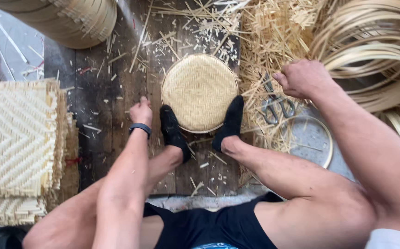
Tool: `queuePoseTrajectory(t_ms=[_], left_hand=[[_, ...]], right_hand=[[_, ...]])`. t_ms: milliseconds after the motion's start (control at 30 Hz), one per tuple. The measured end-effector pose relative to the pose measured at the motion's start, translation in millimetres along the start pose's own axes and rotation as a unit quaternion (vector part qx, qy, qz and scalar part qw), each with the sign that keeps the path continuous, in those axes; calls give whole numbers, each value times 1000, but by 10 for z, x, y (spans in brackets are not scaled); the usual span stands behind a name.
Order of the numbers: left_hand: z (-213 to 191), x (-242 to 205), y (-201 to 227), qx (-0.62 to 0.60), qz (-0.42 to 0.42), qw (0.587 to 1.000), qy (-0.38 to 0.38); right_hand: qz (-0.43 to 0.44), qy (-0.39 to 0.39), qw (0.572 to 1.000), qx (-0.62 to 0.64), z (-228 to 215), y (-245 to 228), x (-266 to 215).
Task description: The person positions a circular bamboo frame over a woven bamboo sheet, presses them together using a wooden form, and trims the excess material with scissors.
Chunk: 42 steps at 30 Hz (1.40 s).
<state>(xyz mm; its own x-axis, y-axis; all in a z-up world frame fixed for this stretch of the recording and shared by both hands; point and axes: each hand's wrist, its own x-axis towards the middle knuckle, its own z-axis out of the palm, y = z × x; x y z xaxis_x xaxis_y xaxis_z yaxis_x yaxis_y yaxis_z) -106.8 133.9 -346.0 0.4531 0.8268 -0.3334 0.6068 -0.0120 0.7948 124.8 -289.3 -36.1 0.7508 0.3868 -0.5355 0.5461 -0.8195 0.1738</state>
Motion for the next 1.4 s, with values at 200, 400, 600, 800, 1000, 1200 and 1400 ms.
queuePoseTrajectory(t_ms=[200, 400, 600, 800, 1000, 1200, 1400], left_hand=[[-377, -221, 467, -56, -22, 996, -64], [279, 59, 171, -26, -68, 992, -99], [675, 26, 373, -254, -296, 919, -63], [483, -230, 1263, -339, -194, 916, -96], [56, -267, 1815, -481, -69, 791, -372], [384, -341, 1146, -261, -234, 888, -298], [520, -598, 1251, 207, 63, 970, -107]], right_hand=[[-52, 69, 976, 200, 110, -260, -570], [20, 68, 882, 465, 1737, -786, 495], [199, 6, 443, 874, 2634, -1412, 1570], [155, 99, 436, 881, 1950, -1379, 1225], [97, 140, 548, 819, 1160, -847, 773], [27, 96, 510, 854, 1743, -1086, 814], [234, 125, 729, 632, 2569, -765, 809]])
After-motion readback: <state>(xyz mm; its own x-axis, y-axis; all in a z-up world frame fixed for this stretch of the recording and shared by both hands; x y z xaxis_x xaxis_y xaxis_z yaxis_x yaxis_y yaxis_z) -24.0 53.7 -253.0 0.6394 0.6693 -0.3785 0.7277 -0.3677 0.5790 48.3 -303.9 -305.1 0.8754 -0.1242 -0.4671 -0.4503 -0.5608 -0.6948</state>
